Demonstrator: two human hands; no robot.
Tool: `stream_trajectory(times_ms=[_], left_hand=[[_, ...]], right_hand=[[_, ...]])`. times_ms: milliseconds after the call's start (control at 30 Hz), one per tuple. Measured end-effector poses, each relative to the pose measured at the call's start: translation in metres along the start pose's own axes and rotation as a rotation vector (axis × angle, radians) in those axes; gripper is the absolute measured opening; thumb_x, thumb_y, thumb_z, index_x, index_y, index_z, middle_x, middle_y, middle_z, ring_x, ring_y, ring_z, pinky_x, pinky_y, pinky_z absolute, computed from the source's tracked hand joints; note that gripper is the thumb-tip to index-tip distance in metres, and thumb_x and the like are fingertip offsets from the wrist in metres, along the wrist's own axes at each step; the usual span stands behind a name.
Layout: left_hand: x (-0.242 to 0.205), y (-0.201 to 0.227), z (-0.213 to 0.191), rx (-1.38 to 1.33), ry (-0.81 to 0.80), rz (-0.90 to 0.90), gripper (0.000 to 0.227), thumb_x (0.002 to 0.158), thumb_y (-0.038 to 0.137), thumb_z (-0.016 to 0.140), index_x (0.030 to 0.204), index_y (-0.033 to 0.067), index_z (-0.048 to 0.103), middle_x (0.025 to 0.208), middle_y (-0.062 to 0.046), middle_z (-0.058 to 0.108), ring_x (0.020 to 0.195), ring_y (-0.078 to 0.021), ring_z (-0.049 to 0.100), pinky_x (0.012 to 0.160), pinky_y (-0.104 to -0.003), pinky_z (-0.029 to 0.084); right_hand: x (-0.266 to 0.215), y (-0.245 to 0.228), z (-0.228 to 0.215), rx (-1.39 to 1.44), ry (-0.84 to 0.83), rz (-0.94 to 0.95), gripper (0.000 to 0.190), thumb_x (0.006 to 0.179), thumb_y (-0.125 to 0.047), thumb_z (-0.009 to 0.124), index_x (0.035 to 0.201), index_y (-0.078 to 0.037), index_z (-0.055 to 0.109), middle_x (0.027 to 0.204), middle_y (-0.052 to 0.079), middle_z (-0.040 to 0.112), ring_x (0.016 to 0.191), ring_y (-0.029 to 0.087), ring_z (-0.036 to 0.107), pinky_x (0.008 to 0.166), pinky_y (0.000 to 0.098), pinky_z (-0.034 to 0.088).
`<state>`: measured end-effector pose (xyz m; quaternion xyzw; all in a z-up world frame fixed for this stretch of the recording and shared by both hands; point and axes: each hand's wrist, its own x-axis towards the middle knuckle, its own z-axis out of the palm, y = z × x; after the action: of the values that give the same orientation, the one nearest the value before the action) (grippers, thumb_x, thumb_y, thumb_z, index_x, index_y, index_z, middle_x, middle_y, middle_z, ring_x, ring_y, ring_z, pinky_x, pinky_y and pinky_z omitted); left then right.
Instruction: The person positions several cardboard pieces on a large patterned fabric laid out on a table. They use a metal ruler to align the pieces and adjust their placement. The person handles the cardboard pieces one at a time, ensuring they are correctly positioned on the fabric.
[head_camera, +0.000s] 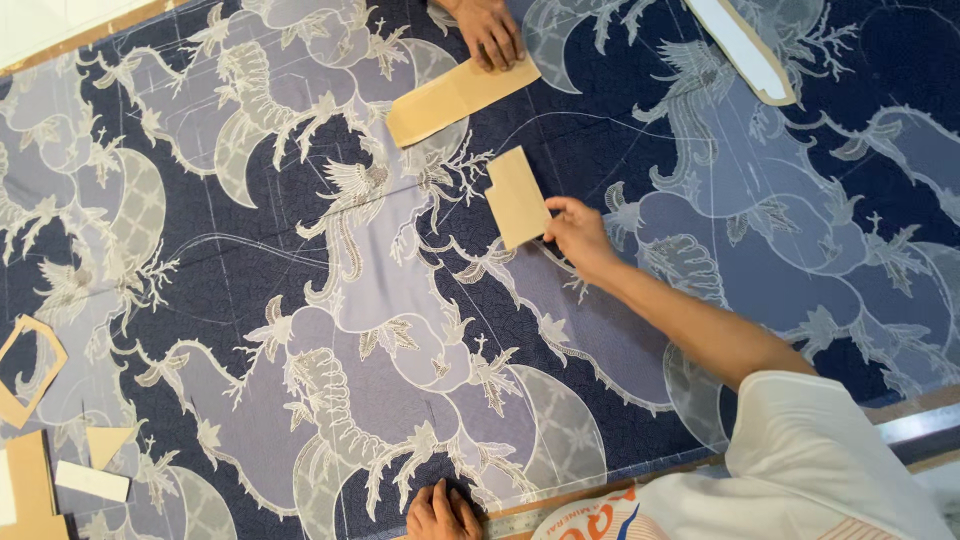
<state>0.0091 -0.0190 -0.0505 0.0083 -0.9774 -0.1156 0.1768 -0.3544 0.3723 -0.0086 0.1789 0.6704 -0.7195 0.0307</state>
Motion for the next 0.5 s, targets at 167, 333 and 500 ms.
stream_trajectory(times_ms=[167,333,500], left_hand=[[-0.003,-0.001,0.002,0.040,-0.030,-0.017,0.032,0.077,0.021,0.070,0.101,-0.0003,0.075,0.099,-0.024,0.066,0.094,-0.0401,0.065,0.083,-0.051,0.054],[-0.006,-0.005,0.009,0.042,-0.081,-0.048,0.032,0.077,0.020,0.069,0.101,-0.0011,0.075,0.100,-0.025,0.065,0.095,-0.0390,0.064,0.087,-0.050,0.054],[0.001,-0.005,0.006,0.027,-0.057,-0.014,0.033,0.079,0.019,0.069,0.103,-0.0019,0.074,0.102,-0.025,0.065,0.096,-0.0392,0.063,0.087,-0.050,0.054]], right_hand=[[-0.089,0.013,-0.006,-0.052,-0.065,-0.058,0.042,0.095,-0.004,0.065,0.137,0.000,0.060,0.085,0.003,0.070,0.066,0.003,0.053,0.056,0.0200,0.041],[-0.136,0.020,-0.016,-0.187,-0.099,-0.122,0.038,0.098,-0.009,0.063,0.136,-0.003,0.062,0.086,0.000,0.072,0.074,0.003,0.061,0.066,0.0208,0.050],[-0.150,0.024,-0.029,-0.137,-0.103,-0.133,0.034,0.100,-0.010,0.060,0.133,-0.002,0.064,0.088,-0.001,0.071,0.080,0.004,0.062,0.073,0.0213,0.052]])
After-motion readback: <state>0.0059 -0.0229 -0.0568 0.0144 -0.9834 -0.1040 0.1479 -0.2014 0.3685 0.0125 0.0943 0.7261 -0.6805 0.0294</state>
